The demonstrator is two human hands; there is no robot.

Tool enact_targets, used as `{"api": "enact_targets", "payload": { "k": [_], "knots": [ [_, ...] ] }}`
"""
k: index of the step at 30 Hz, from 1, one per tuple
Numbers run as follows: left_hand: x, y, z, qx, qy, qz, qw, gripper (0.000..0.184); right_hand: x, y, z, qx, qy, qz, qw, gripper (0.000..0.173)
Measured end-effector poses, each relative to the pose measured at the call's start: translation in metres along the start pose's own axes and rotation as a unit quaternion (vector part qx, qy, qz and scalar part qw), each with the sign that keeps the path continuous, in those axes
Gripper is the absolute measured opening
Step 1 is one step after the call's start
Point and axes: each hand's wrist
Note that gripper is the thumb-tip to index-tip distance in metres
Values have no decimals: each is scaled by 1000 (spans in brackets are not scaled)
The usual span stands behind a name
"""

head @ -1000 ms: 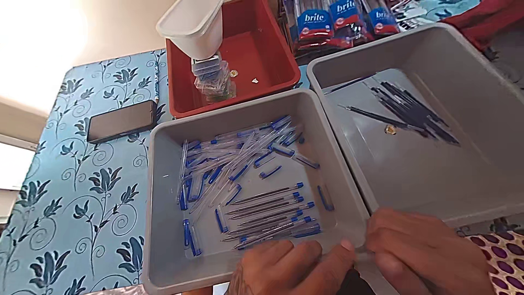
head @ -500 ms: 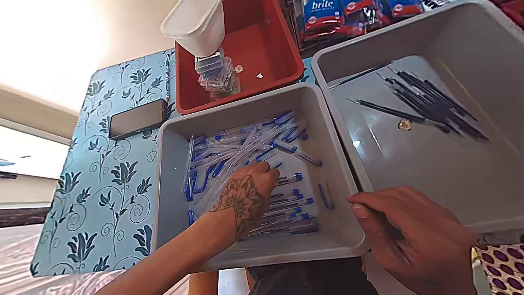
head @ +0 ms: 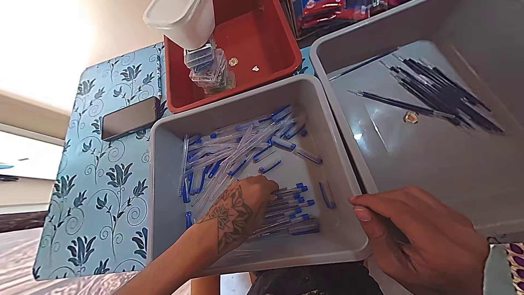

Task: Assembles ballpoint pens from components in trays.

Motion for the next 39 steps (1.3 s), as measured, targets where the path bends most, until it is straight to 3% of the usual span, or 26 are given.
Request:
{"api": "enact_targets", "payload": {
  "k": [6, 10, 14, 18, 21, 23, 26, 31, 36, 39],
  "knots": [
    [-1, 5, -8, -5, -7, -18, 1000, 20, 0, 0, -1, -1, -2, 0, 1000, 33],
    [-6, 19, -15, 33, -3, 31, 999, 20, 0, 0, 1, -2, 3, 5, 1000, 33],
    [-21, 56, -24, 105, 64, 78, 989, 21, -2, 1, 4, -4, 8, -8, 1000, 33],
    [-42, 71, -33, 113, 96, -3, 989, 15, -1, 4, 5, -8, 1, -36, 999, 37],
    [-56, 63, -37, 54, 106, -110, 987, 7, 0, 6, 3, -13, -5, -46, 999, 38],
    [-61, 55, -43, 31, 94, -136, 986, 10, 0, 6, 3, -14, -8, -47, 999, 39],
    [-64, 51, -47, 51, 91, -77, 992, 11, 0, 5, 3, -18, -9, -44, 999, 38],
    [-68, 49, -47, 85, 143, -73, 983, 6, 2, 6, 2, -21, -10, -45, 999, 38],
    [-65, 49, -45, 106, 114, -11, 988, 12, 2, 4, 0, -24, -7, -42, 999, 36],
    [-58, 39, -45, 113, 88, 4, 990, 17, -1, 13, 5, 67, -15, -43, 997, 26]
  ]
}}
Point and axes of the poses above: each hand's wrist, its own x-axis towards the middle knuckle, its own y-axis out of the back of the hand, z = x × y, and after that the axes turned 6 degrees about -z, right-handed
